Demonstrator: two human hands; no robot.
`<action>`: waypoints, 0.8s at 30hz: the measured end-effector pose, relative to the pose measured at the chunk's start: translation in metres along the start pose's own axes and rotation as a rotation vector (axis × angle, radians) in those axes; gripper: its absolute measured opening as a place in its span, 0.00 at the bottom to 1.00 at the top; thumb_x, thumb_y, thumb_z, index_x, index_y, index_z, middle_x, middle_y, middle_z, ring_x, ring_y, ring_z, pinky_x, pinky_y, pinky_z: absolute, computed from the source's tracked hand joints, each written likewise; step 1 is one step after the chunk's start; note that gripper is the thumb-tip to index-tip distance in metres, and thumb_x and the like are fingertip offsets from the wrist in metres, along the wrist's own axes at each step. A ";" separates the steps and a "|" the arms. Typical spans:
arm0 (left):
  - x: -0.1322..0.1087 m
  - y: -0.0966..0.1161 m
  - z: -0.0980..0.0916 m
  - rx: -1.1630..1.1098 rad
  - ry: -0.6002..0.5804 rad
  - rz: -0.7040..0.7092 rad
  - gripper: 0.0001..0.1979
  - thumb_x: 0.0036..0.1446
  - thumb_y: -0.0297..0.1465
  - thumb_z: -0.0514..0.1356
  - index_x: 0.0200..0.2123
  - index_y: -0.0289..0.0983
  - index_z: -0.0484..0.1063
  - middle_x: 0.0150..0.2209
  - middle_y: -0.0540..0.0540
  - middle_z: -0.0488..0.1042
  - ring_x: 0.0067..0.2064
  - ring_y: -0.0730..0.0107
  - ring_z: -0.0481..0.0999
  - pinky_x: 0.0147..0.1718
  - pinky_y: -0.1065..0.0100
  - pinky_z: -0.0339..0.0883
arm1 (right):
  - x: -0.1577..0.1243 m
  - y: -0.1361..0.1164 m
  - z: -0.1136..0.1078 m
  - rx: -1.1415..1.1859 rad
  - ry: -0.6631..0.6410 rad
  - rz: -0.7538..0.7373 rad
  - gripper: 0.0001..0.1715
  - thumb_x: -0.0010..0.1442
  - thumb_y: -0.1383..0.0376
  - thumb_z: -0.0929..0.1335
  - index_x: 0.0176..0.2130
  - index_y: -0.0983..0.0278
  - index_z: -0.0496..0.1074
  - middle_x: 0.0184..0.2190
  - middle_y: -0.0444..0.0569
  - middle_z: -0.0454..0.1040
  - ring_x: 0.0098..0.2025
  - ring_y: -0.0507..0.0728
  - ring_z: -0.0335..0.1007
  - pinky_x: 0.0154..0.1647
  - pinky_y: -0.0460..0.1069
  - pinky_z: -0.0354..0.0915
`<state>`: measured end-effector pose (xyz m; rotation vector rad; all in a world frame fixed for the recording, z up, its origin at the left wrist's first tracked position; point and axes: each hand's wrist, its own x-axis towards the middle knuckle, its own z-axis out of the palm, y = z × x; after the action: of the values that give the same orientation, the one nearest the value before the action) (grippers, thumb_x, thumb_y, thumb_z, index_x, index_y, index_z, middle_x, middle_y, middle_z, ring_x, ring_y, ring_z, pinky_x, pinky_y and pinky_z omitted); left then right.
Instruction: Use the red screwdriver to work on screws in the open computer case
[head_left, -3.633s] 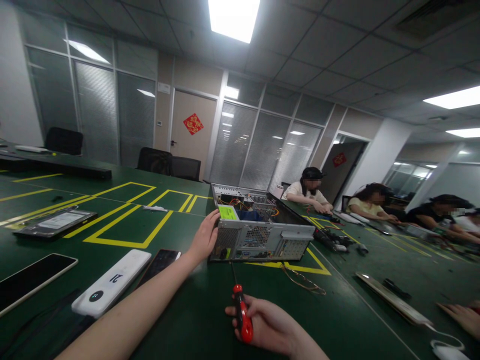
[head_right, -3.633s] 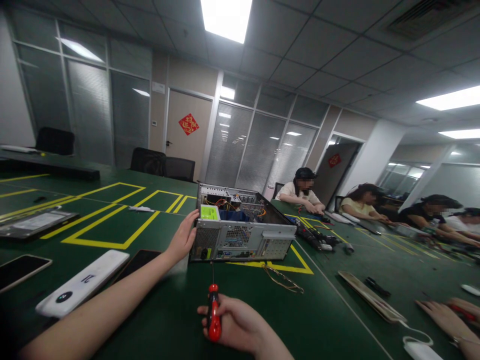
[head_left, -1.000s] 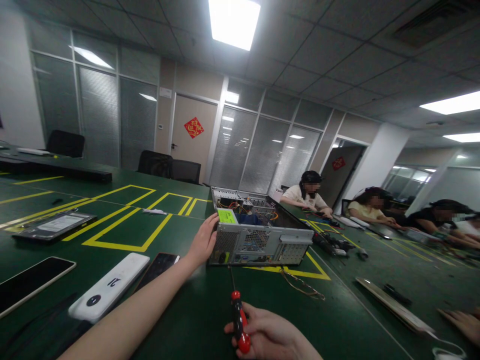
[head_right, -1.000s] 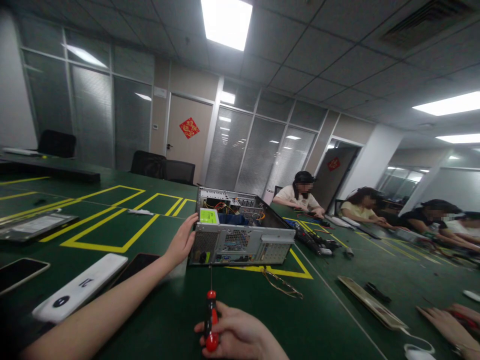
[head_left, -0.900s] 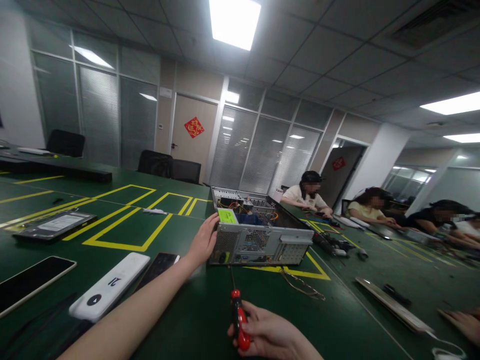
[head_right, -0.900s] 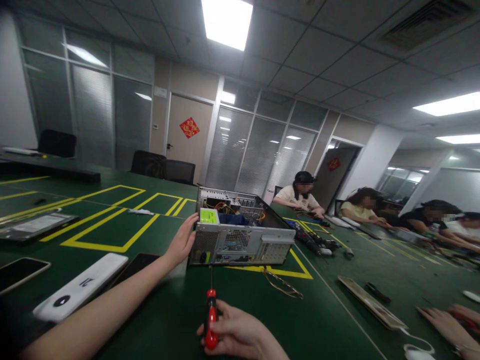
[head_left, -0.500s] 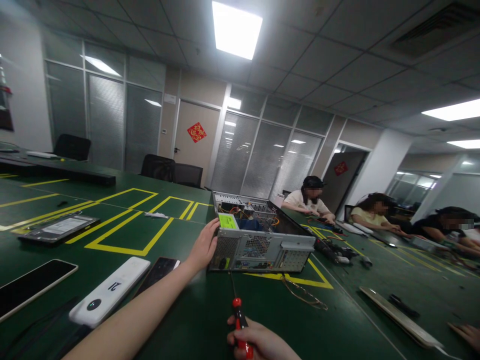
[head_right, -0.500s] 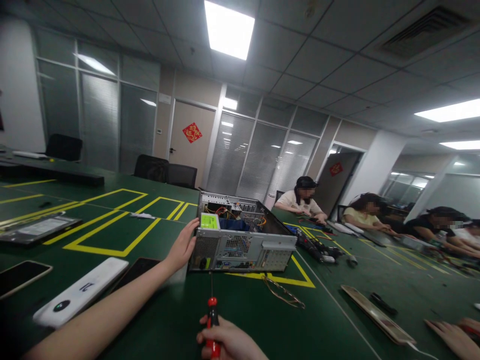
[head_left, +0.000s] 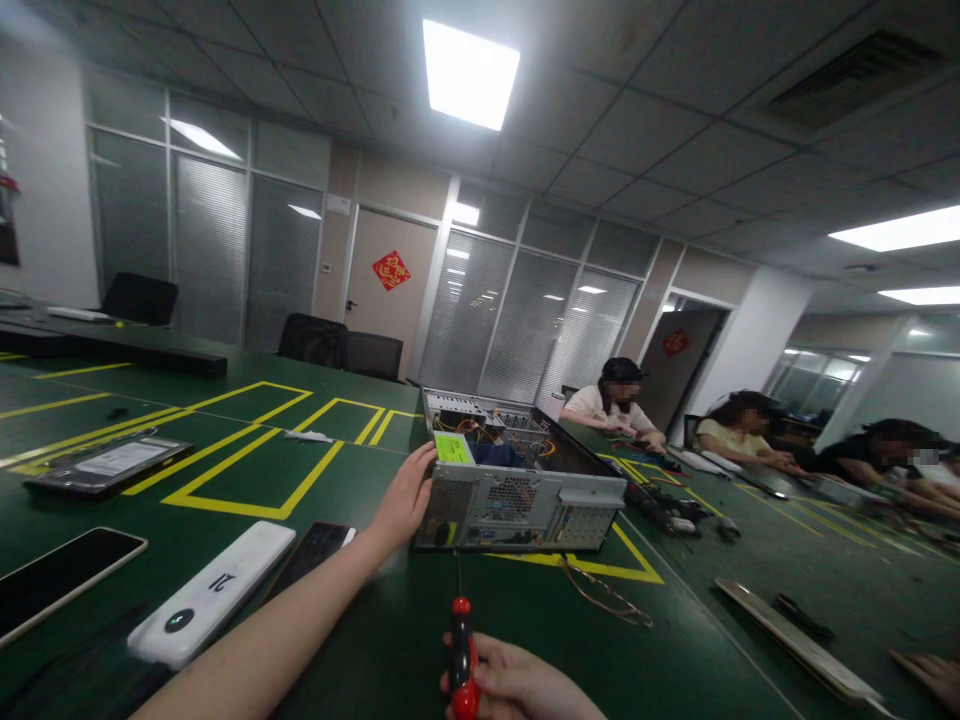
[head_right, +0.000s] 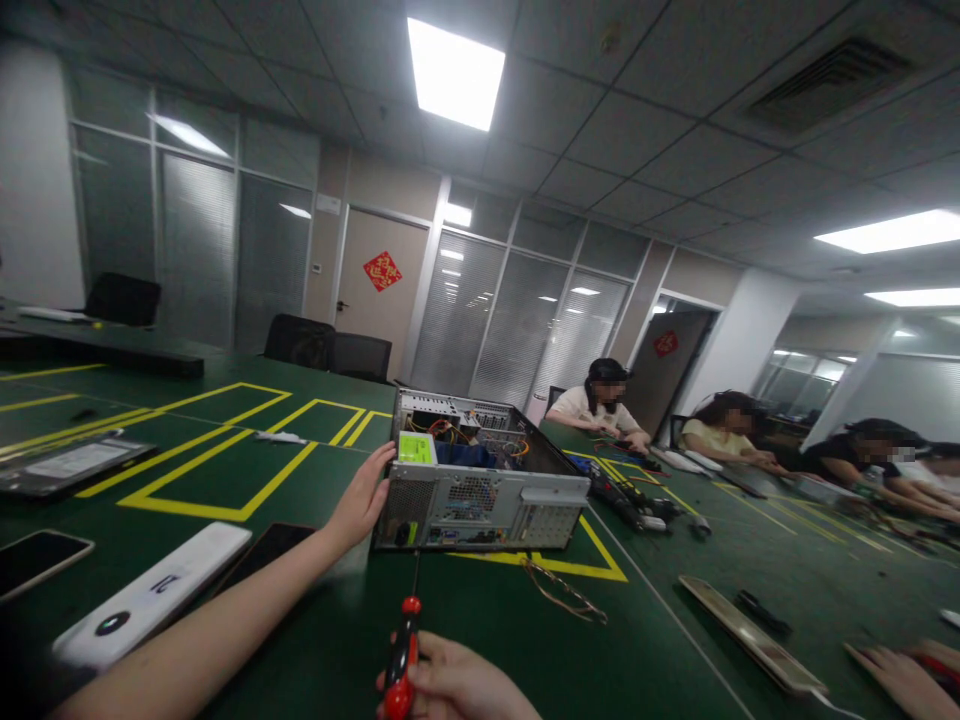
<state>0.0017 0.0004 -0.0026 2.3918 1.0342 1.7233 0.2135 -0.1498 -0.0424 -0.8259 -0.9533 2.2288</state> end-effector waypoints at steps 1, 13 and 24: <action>0.000 0.000 0.000 -0.001 -0.004 0.003 0.21 0.63 0.30 0.43 0.59 0.38 0.51 0.61 0.39 0.54 0.63 0.63 0.54 0.60 0.53 0.51 | 0.001 0.001 -0.001 0.005 0.032 -0.013 0.28 0.47 0.66 0.73 0.47 0.70 0.65 0.36 0.52 0.75 0.34 0.52 0.72 0.40 0.49 0.61; -0.001 -0.001 0.000 0.005 -0.005 -0.001 0.21 0.63 0.31 0.43 0.60 0.38 0.50 0.61 0.40 0.54 0.63 0.63 0.53 0.61 0.53 0.51 | 0.003 0.000 0.008 0.255 0.243 0.113 0.13 0.48 0.67 0.70 0.36 0.66 0.68 0.27 0.46 0.72 0.19 0.44 0.60 0.19 0.39 0.51; -0.002 -0.003 0.001 0.000 -0.009 -0.010 0.22 0.63 0.31 0.43 0.60 0.39 0.50 0.61 0.41 0.54 0.63 0.64 0.53 0.61 0.53 0.50 | -0.002 -0.004 0.010 0.060 -0.005 0.037 0.31 0.44 0.74 0.71 0.48 0.66 0.62 0.44 0.57 0.73 0.40 0.56 0.72 0.44 0.51 0.58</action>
<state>0.0003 0.0022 -0.0057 2.3875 1.0438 1.7082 0.2084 -0.1535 -0.0331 -0.8180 -0.8756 2.2802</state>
